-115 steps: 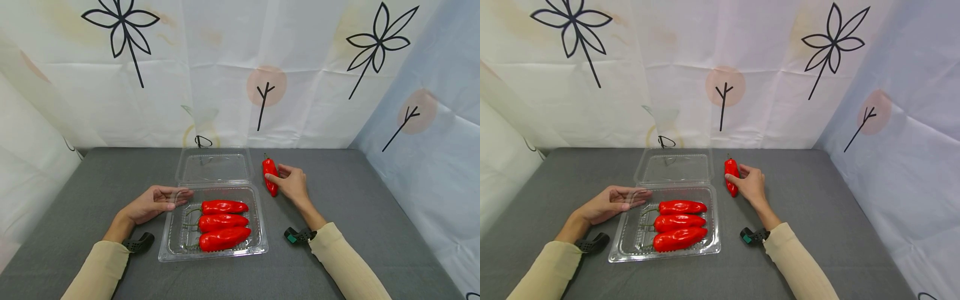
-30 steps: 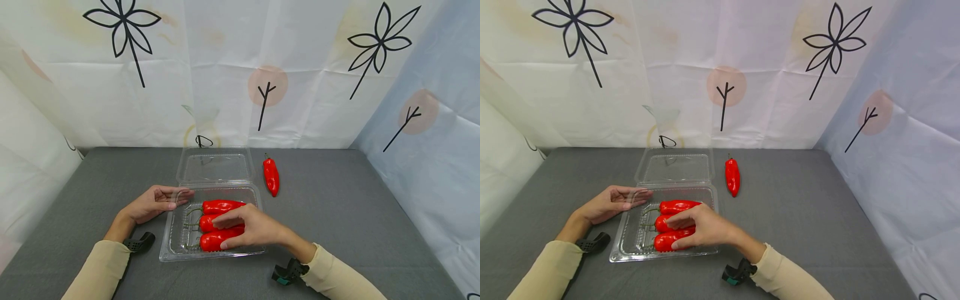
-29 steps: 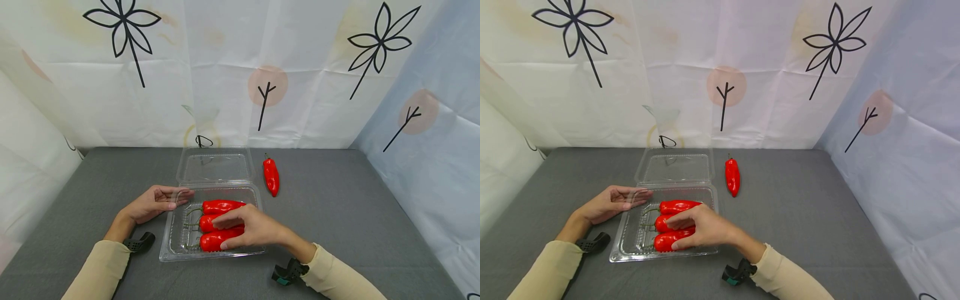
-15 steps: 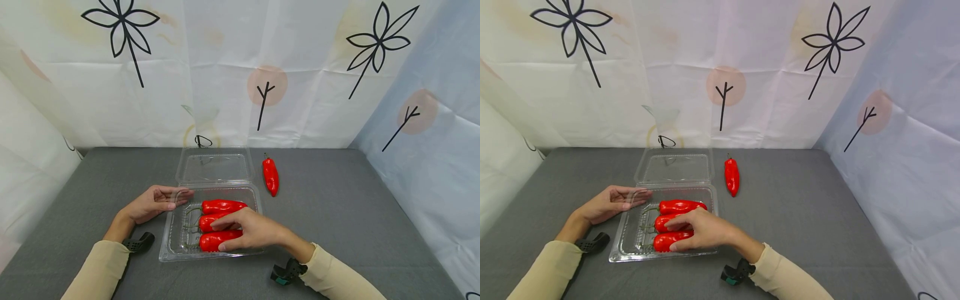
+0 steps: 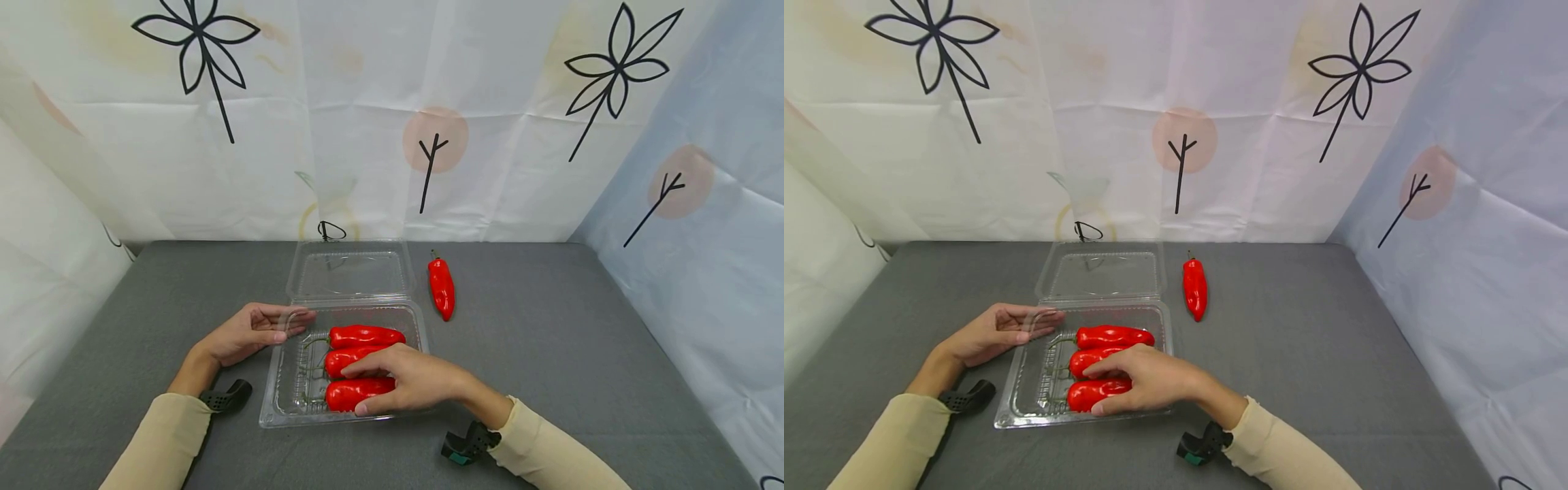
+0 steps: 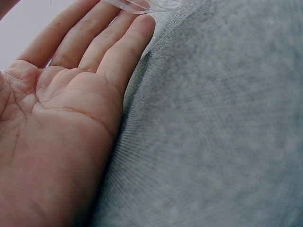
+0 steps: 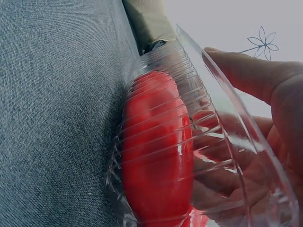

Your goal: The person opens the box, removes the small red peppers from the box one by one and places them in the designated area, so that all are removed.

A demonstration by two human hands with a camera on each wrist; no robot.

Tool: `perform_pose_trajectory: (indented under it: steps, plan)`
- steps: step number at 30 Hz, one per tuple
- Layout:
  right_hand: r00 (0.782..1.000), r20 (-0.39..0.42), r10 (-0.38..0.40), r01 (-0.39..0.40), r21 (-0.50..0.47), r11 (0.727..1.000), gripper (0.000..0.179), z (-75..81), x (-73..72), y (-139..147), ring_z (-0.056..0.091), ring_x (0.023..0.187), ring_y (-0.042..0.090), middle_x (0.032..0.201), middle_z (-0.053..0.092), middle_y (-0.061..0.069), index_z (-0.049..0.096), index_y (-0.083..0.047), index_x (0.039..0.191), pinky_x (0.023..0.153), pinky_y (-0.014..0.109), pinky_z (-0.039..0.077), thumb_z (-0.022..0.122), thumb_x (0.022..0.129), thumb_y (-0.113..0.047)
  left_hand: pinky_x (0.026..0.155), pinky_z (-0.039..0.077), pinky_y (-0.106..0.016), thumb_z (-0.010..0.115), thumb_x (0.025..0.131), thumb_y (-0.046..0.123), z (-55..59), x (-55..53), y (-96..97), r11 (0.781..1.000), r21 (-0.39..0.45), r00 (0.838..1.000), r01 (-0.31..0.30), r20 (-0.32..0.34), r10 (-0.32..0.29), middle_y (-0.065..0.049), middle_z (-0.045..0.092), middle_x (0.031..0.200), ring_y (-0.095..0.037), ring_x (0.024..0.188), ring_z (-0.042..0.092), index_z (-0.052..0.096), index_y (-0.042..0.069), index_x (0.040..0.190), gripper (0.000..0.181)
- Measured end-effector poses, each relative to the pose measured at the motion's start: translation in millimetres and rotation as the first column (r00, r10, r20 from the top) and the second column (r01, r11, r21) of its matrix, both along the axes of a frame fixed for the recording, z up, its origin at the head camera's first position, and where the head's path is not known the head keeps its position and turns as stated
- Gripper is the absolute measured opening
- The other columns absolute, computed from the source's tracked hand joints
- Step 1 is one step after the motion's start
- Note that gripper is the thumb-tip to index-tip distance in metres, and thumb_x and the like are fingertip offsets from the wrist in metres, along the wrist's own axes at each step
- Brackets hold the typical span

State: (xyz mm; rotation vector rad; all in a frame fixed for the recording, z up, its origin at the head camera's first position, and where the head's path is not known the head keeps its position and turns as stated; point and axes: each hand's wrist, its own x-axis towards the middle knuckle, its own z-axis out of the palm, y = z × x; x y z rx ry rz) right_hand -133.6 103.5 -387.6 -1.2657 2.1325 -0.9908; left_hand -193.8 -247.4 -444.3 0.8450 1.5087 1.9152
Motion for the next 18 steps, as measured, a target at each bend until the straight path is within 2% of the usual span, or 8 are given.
perform_pose_trajectory:
  steps: [5,13,18]
  plan:
    - [1.0,0.003,0.002,-0.002,0.005,1.0,0.054,-0.3,0.0,0.0,0.055,0.118,0.007,0.133,0.063,-0.004,0.061,-0.012,0.141,0.099,0.022,0.05,0.072,0.094,-0.035,0.116,0.038,-0.039,0.057,0.098,-0.01,0.9,0.7,0.2,1.0,-0.011,1.0,-0.003,0.002,0.003,-0.024,0.048,0.149,-0.026,0.14,0.047,0.037,-0.018,0.146,0.053]
    - [0.997,-0.067,0.034,-0.03,0.064,0.998,0.049,2.0,0.1,-1.1,0.057,0.113,0.004,0.127,0.066,-0.009,0.064,-0.013,0.138,0.099,0.021,0.048,0.069,0.096,-0.038,0.116,0.038,-0.039,0.057,0.097,-0.011,1.9,0.9,-0.1,0.999,-0.031,1.0,-0.016,0.008,0.017,-0.023,0.049,0.149,-0.025,0.14,0.047,0.039,-0.017,0.146,0.053]
    - [0.996,-0.068,0.053,-0.049,0.069,0.996,0.046,2.8,0.4,-1.2,0.057,0.111,0.002,0.125,0.066,-0.01,0.065,-0.013,0.137,0.097,0.02,0.049,0.068,0.097,-0.037,0.116,0.038,-0.039,0.057,0.097,-0.011,-0.1,0.1,-0.4,1.0,-0.024,1.0,-0.007,0.006,0.007,-0.023,0.049,0.149,-0.025,0.14,0.047,0.039,-0.016,0.147,0.053]
